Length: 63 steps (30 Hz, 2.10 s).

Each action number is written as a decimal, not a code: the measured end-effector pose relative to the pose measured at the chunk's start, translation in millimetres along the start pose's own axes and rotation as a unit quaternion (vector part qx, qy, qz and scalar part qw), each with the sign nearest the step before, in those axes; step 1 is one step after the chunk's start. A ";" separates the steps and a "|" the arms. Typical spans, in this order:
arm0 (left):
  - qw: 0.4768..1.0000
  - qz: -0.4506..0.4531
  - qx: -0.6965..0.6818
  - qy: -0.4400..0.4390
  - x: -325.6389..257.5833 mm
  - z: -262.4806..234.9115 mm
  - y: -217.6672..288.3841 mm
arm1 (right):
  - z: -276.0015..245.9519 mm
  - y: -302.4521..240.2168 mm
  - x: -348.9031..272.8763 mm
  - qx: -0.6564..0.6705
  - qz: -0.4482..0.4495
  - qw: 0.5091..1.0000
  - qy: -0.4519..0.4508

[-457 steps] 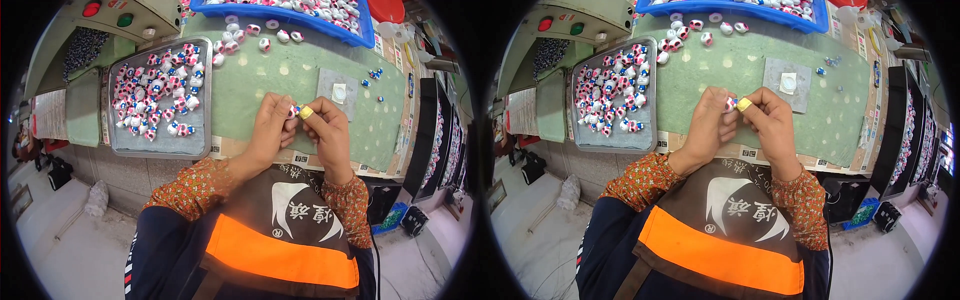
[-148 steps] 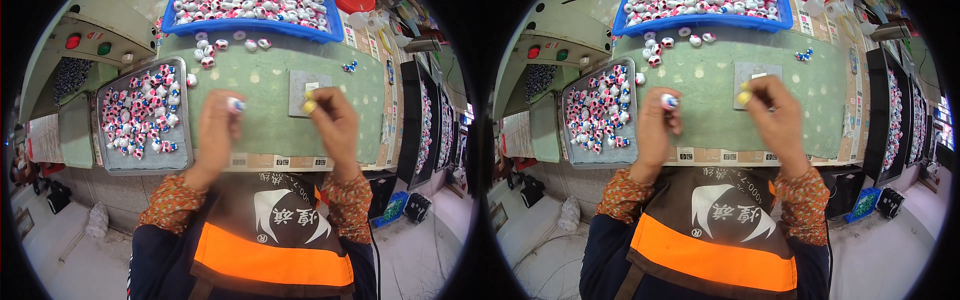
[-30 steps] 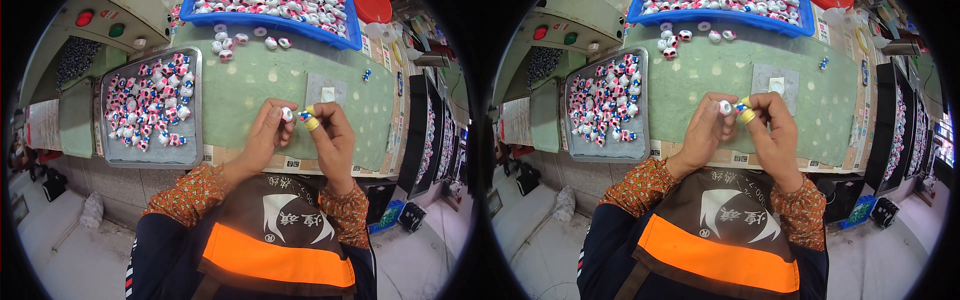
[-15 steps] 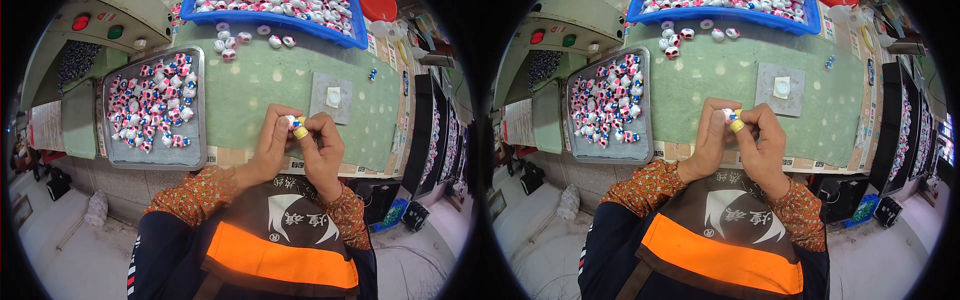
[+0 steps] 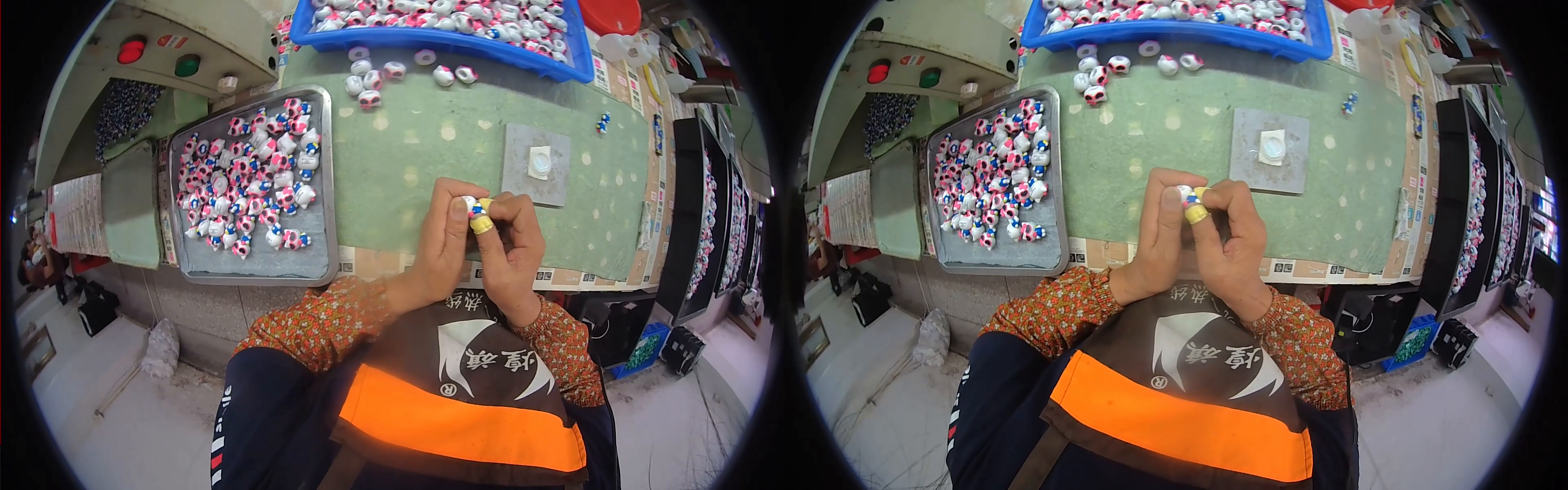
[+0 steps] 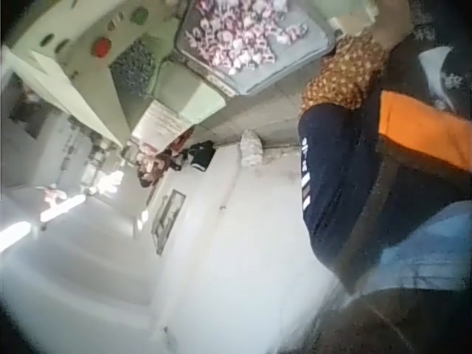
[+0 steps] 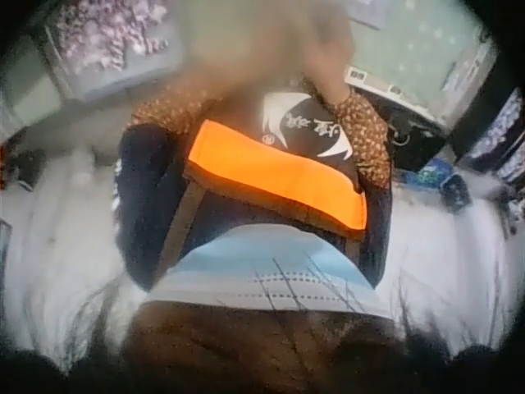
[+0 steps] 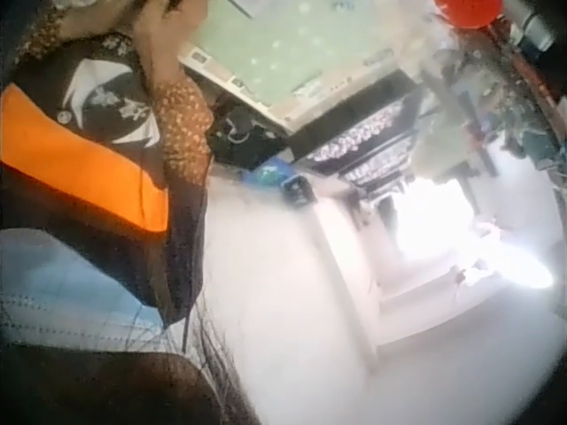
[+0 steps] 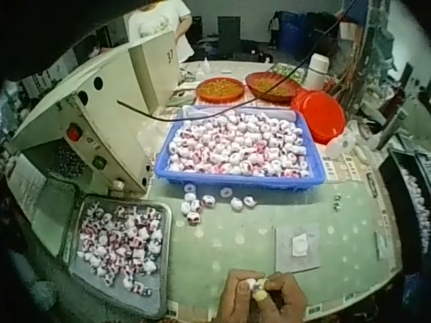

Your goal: The person assembles small plastic toy parts by hand at a factory workbench, using a magnifying glass to aid in the precise assembly.

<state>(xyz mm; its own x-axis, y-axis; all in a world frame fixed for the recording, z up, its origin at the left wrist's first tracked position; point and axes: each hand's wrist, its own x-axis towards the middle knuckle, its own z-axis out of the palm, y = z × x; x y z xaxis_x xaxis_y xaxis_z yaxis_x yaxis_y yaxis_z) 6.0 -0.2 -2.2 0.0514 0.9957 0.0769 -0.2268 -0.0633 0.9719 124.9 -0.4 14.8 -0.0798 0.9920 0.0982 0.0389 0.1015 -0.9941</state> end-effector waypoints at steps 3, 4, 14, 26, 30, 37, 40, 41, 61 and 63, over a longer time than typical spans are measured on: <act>0.978 -0.140 -0.152 0.012 -0.4 -6.7 6.2 | 1.7 -16.9 13.1 0.098 0.153 0.983 -0.001; 0.979 -0.136 -0.153 0.009 1.7 -10.6 9.0 | -3.5 -20.3 18.1 0.096 0.149 0.984 0.000; 0.952 -0.001 0.235 0.196 34.1 -139.9 83.3 | -150.5 -6.9 95.0 -0.334 -0.011 0.924 0.188; 0.668 0.156 0.700 0.197 34.5 -175.5 81.7 | -158.3 9.2 133.9 -0.611 -0.028 0.784 0.107; 0.746 0.142 0.636 0.137 55.9 -140.1 88.2 | -169.2 7.3 137.1 -0.611 0.054 0.785 0.084; 0.686 0.128 0.715 0.033 95.1 -105.2 73.5 | -156.3 5.1 117.6 -0.689 -0.023 0.724 0.030; 0.642 0.138 0.754 0.014 101.5 -106.9 56.0 | -156.1 3.1 109.4 -0.686 -0.059 0.725 0.019; 0.630 0.147 0.763 0.010 102.3 -106.1 51.5 | -157.6 2.7 106.6 -0.682 -0.060 0.729 0.014; 0.993 -0.068 0.096 -0.002 49.8 -80.5 75.9 | -105.6 -25.7 66.5 -0.189 0.069 0.979 -0.040; 0.990 -0.128 0.027 -0.043 41.6 -80.6 77.5 | -96.2 -24.9 64.9 -0.257 0.018 0.965 -0.038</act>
<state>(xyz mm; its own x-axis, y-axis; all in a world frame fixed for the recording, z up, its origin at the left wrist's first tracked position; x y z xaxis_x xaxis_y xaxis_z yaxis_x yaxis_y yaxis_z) -87.9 41.8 58.3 0.1845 0.9701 -0.1578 -0.1428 0.1853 0.9722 214.6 68.7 50.4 -0.1423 0.9889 0.0415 0.5313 0.1117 -0.8398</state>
